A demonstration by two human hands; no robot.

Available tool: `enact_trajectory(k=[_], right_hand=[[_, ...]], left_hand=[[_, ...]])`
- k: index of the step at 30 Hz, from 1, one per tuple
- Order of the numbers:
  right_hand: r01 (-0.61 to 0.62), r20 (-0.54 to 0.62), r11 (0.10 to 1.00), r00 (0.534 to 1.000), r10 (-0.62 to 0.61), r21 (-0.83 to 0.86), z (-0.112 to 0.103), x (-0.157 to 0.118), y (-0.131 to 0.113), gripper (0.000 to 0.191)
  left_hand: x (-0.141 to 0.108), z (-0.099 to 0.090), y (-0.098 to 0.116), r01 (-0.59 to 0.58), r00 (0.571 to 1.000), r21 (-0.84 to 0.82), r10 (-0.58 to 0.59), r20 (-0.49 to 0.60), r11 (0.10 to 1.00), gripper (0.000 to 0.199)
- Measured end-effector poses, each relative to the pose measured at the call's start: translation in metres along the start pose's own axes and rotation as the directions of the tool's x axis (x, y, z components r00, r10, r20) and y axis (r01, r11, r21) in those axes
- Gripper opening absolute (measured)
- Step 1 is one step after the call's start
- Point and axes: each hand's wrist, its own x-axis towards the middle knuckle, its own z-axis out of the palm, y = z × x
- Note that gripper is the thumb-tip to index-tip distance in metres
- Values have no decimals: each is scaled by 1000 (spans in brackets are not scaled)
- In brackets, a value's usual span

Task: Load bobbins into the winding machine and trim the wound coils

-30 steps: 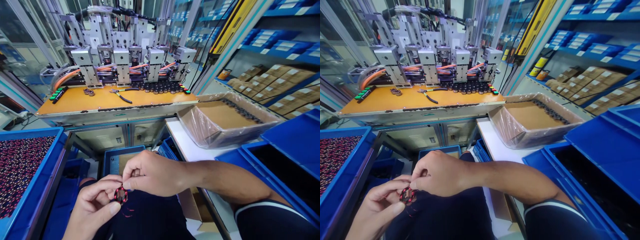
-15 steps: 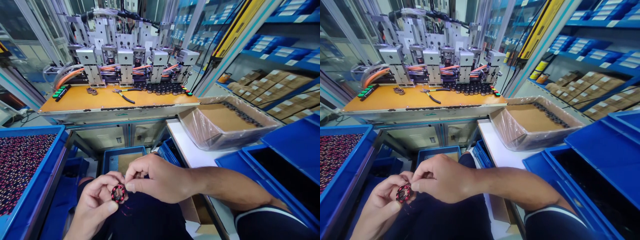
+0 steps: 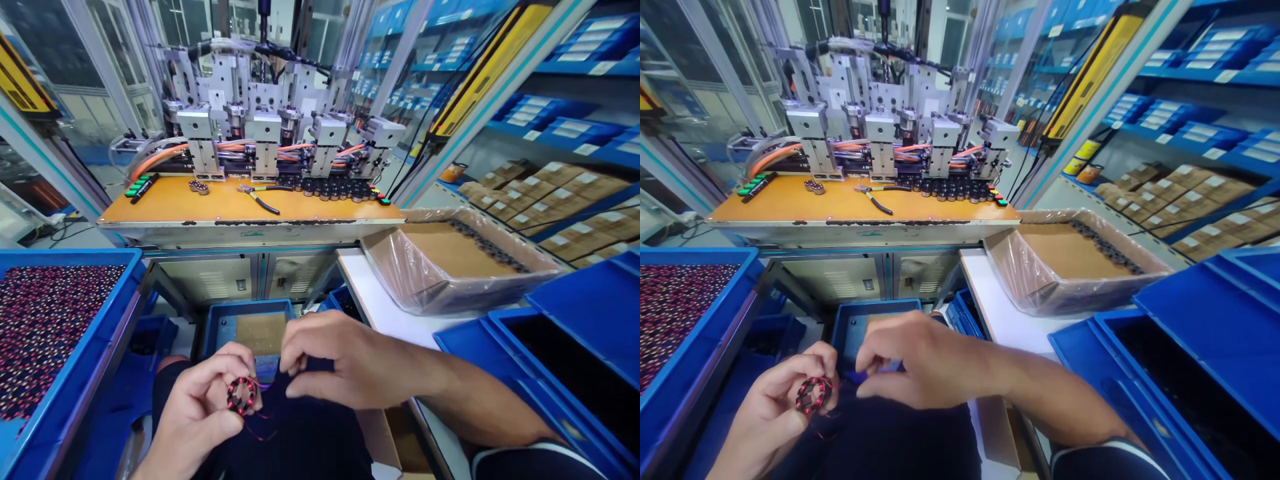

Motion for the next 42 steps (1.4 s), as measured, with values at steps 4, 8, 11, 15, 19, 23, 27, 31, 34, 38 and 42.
enact_trajectory(k=[4, 8, 11, 15, 19, 23, 27, 31, 34, 38, 42], right_hand=[[310, -110, 874, 921, -373, -375, 4, 2, 10, 13], [451, -152, 790, 822, -549, -416, 16, 11, 18, 15], [476, -184, 773, 789, -586, -419, 21, 14, 22, 15], [480, -203, 787, 788, -581, -388, 23, 15, 26, 13], [474, -236, 805, 788, -569, -358, 27, 16, 28, 11], [456, -334, 821, 758, -560, -342, 35, 15, 30, 11], [410, -401, 856, 760, -511, -314, 43, 13, 31, 12], [345, -455, 902, 780, -430, -260, 50, 10, 29, 13], [291, -497, 929, 785, -369, -230, 55, 7, 28, 14], [251, -541, 932, 761, -357, -262, 59, 4, 28, 11], [255, -531, 920, 757, -381, -296, 60, 2, 30, 14]], left_hand=[[0, 11, 1, 105, 992, -179, -116, -50, 978, 30], [0, 16, 0, 184, 980, -280, -199, -28, 942, 32], [-1, 15, -1, 208, 974, -301, -225, -24, 931, 35], [1, 9, -1, 206, 976, -289, -216, -6, 935, 34], [3, 6, -2, 190, 982, -243, -182, 56, 951, 30], [4, 11, -1, 177, 980, -254, -195, -45, 951, 34], [4, 15, 2, 164, 979, -228, -186, -82, 960, 33], [4, 10, -2, 116, 989, -149, -127, -70, 982, 28], [3, 1, -9, 25, 998, -28, -26, -59, 999, 27], [3, -4, -8, 76, 993, 89, -67, -100, 993, 48], [2, 7, 1, 150, 985, 239, -125, -118, 959, 21]])
